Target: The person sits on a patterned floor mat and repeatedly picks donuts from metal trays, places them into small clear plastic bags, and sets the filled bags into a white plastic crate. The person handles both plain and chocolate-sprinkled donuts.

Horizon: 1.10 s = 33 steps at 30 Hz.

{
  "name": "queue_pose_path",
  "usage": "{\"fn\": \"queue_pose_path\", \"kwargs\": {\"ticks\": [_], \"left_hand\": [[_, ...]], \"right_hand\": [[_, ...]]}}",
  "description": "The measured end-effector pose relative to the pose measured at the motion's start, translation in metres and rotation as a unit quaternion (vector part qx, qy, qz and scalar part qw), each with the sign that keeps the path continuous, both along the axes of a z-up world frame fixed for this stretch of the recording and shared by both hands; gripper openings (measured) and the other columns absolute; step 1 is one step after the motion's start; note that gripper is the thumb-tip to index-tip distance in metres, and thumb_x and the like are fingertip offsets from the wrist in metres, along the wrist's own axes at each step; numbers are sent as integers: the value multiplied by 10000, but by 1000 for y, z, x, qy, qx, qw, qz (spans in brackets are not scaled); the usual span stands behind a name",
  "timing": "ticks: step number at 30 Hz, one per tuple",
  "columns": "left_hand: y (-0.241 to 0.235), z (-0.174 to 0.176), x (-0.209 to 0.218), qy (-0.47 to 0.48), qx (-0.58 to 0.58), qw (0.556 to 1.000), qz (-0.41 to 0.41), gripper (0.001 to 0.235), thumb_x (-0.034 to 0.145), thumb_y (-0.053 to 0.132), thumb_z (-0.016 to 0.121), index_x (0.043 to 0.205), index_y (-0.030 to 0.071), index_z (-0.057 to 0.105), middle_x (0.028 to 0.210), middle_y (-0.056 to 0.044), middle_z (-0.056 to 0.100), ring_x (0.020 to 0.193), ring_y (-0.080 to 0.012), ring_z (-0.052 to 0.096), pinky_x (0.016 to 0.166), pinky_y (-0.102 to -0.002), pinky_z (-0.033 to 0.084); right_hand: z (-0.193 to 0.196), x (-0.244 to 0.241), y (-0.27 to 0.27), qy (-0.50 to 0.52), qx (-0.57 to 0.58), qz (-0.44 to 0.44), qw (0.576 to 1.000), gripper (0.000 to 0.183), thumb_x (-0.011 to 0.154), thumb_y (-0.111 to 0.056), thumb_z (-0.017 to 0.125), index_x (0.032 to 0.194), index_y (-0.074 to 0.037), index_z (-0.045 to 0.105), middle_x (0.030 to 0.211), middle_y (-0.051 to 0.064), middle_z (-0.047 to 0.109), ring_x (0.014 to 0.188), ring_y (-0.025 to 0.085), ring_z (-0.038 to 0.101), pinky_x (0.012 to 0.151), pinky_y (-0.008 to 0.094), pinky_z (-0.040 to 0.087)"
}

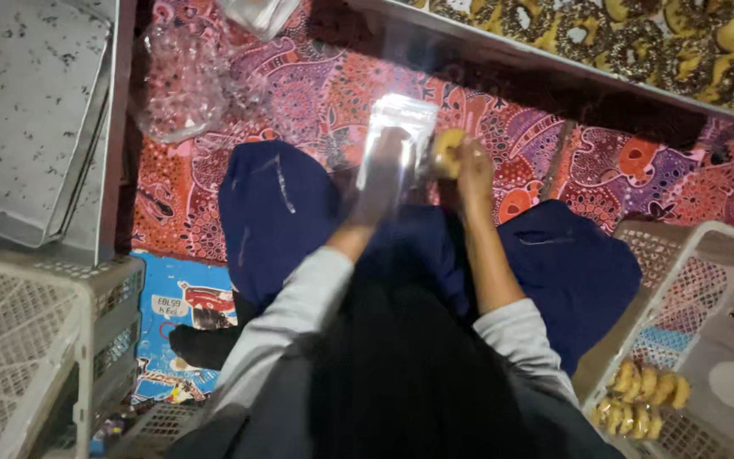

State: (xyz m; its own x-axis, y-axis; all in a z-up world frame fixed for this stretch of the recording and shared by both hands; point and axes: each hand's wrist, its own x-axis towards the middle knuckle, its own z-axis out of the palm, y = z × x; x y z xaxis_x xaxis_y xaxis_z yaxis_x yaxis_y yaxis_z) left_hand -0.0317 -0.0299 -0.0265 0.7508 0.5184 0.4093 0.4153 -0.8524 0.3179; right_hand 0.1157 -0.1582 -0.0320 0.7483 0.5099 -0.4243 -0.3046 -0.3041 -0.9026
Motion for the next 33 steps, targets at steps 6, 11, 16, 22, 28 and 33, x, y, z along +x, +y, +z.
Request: {"fn": "queue_pose_path", "kwargs": {"ticks": [6,11,16,22,28,33], "left_hand": [[50,-59,9,8,-78,997,-23,310,923,37,581,1221,4,656,1183,-257,668,914,-352,664,760,-463,550],[36,19,4,105,-126,985,-57,265,908,20,604,1163,59,662,1125,-171,677,882,-288,700,743,-407,575],[33,116,9,-222,-127,964,67,581,773,184,751,1245,-66,523,1196,-259,592,952,-387,671,777,-373,585],[48,144,4,-267,-414,857,154,306,934,24,611,1239,41,621,1027,-111,756,860,-158,740,752,-256,585],[18,148,0,-264,-347,900,10,78,914,89,753,944,30,711,1053,-106,746,852,-179,723,771,-289,576],[18,168,-1,-277,-398,874,14,95,909,69,722,835,42,667,1079,-105,782,832,-198,694,755,-296,541]], "right_hand": [[7,23,-16,-544,-209,76,809,468,1041,-296,627,1356,49,598,1253,245,682,1149,375,630,1008,410,478],[63,-3,43,-380,9,111,918,522,988,-207,744,1340,118,537,1199,279,612,1091,332,618,952,348,536],[127,-8,76,-94,105,223,965,234,1048,-134,664,1213,22,719,1097,154,752,1024,245,707,906,326,578],[203,-43,77,-572,4,121,811,500,762,-110,744,1220,74,663,1216,331,652,1138,447,636,1046,391,464],[224,-43,63,-506,19,217,834,381,1000,-111,558,1360,6,603,1288,201,697,1259,343,652,1245,616,156],[196,-25,62,-406,-67,250,876,318,1085,-284,556,1301,-101,700,1195,145,717,1164,304,692,1218,508,396]]}}
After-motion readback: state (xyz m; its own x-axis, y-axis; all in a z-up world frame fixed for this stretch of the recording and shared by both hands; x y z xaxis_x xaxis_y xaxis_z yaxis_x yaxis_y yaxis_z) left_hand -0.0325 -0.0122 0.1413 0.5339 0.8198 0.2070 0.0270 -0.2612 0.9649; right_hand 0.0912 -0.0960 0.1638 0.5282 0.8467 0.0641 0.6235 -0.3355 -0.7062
